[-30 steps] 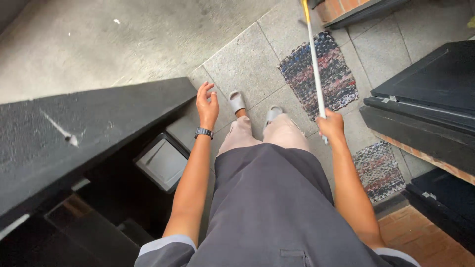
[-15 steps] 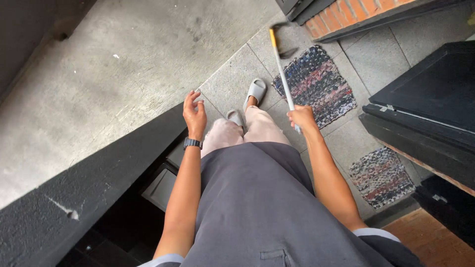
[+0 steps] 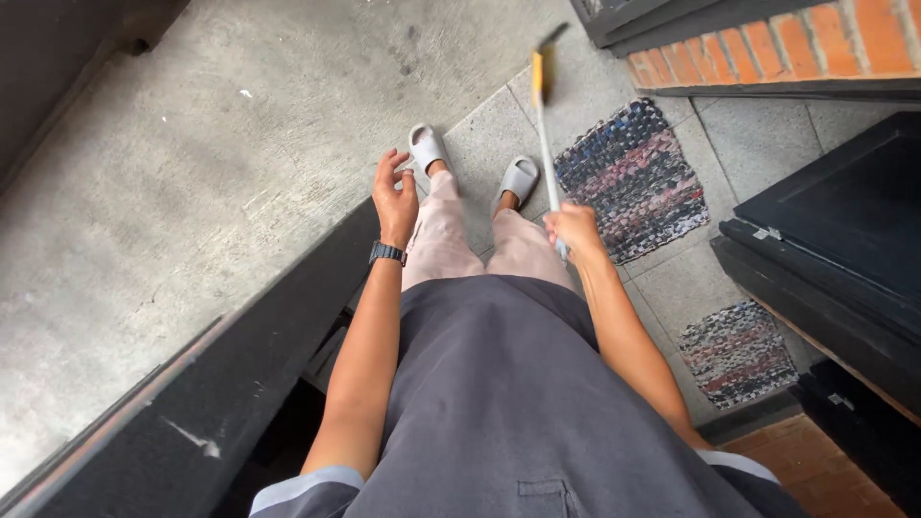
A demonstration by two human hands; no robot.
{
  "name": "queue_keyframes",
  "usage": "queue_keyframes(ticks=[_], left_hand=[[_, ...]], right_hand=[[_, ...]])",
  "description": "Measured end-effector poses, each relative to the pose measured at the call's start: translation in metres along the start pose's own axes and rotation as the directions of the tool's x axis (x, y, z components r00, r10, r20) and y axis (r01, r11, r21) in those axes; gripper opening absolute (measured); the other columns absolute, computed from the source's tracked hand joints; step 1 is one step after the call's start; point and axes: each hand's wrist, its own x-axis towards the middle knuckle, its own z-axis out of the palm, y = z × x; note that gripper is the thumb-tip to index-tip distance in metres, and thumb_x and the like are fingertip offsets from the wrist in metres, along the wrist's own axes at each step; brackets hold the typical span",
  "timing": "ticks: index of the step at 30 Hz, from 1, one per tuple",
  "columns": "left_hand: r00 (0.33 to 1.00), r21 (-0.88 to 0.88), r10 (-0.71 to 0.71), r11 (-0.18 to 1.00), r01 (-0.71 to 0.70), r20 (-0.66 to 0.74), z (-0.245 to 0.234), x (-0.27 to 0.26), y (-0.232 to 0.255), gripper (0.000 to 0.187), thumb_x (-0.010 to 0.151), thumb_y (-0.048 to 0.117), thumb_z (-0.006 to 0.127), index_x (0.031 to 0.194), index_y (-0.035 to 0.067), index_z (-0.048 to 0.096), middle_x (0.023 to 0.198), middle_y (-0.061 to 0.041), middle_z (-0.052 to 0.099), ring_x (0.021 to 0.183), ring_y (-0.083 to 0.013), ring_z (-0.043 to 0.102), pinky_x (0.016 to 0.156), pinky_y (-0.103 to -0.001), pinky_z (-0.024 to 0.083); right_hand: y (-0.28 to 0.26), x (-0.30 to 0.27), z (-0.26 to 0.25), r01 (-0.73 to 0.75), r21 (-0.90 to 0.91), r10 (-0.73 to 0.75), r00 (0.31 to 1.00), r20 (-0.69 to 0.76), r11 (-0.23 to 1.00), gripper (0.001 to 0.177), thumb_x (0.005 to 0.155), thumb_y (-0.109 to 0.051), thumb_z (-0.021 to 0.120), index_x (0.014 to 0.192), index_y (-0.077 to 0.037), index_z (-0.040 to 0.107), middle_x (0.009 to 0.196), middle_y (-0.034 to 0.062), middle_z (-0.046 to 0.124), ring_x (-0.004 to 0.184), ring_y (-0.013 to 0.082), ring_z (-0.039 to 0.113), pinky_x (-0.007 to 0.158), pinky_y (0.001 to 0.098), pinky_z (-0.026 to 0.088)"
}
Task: Cleaning a sink with a pink brush and cleaning liquid, wiping the surfaces with a tissue, and sweeping the floor area.
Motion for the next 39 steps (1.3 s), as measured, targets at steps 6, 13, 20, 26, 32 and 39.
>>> queue_keyframes(ticks=[6, 13, 20, 26, 32, 39], left_hand=[[0.999, -0.005, -0.038, 0.999, 0.038, 0.005, -0.048, 0.061, -0.014, 0.030, 0.097, 0.001, 0.059, 0.125, 0.007, 0.067, 0.152, -0.015, 0.052, 0.097, -0.0203, 0.073, 0.076, -0.032, 0.061], [0.994, -0.055, -0.039, 0.998, 0.033, -0.102, -0.108, 0.130, -0.049, 0.032, 0.095, -0.001, 0.058, 0.124, 0.007, 0.067, 0.152, -0.018, 0.052, 0.097, -0.0210, 0.074, 0.078, -0.033, 0.061], [0.985, -0.058, -0.060, 0.997, 0.052, -0.159, -0.157, 0.154, -0.087, 0.031, 0.096, 0.000, 0.059, 0.125, 0.006, 0.068, 0.151, -0.019, 0.053, 0.098, -0.0214, 0.074, 0.083, -0.033, 0.060], [0.974, -0.060, -0.073, 0.996, 0.061, -0.214, -0.175, 0.165, -0.091, 0.030, 0.096, -0.001, 0.059, 0.124, 0.004, 0.068, 0.151, -0.020, 0.052, 0.105, -0.0242, 0.072, 0.086, -0.033, 0.060], [0.961, -0.100, -0.100, 0.992, 0.076, -0.258, -0.176, 0.173, -0.092, 0.030, 0.095, -0.002, 0.057, 0.123, 0.004, 0.068, 0.150, -0.021, 0.053, 0.109, -0.0257, 0.072, 0.087, -0.033, 0.062], [0.931, -0.040, -0.071, 0.997, 0.061, -0.358, -0.169, 0.150, -0.067, 0.030, 0.096, -0.002, 0.059, 0.124, 0.003, 0.069, 0.148, -0.022, 0.055, 0.123, -0.0311, 0.064, 0.091, -0.035, 0.059]], right_hand=[[-0.118, -0.044, 0.071, -0.105, 0.237, 0.053, 0.975, 0.218, 0.966, 0.017, 0.089, -0.004, 0.064, 0.105, -0.008, 0.068, 0.064, -0.0010, 0.053, 0.041, 0.0064, 0.042, 0.037, 0.0257, 0.032], [-0.123, 0.033, 0.138, 0.113, -0.088, -0.118, 0.991, -0.057, 0.990, 0.004, 0.087, -0.001, 0.065, 0.090, 0.000, 0.063, 0.062, 0.0024, 0.055, 0.042, 0.0135, 0.048, 0.035, 0.0322, 0.035], [-0.172, 0.084, 0.260, 0.065, -0.124, -0.060, 0.997, 0.048, 0.990, 0.010, 0.085, 0.002, 0.063, 0.076, 0.000, 0.063, 0.061, 0.0039, 0.056, 0.045, 0.0132, 0.052, 0.036, 0.0325, 0.036], [-0.226, 0.059, 0.289, -0.026, -0.081, 0.049, 0.956, 0.290, 0.996, 0.008, 0.090, -0.002, 0.064, 0.090, -0.002, 0.057, 0.063, 0.0002, 0.053, 0.044, 0.0085, 0.045, 0.037, 0.0289, 0.035], [-0.236, 0.021, 0.243, 0.057, -0.134, -0.025, 0.973, 0.228, 0.989, 0.008, 0.091, -0.005, 0.062, 0.098, -0.005, 0.065, 0.063, -0.0021, 0.051, 0.042, 0.0075, 0.042, 0.036, 0.0280, 0.032], [-0.210, 0.082, 0.211, 0.047, -0.262, -0.029, 0.997, 0.073, 0.964, 0.008, 0.089, 0.001, 0.057, 0.083, 0.000, 0.062, 0.059, 0.0029, 0.054, 0.042, 0.0123, 0.048, 0.036, 0.0314, 0.037]])
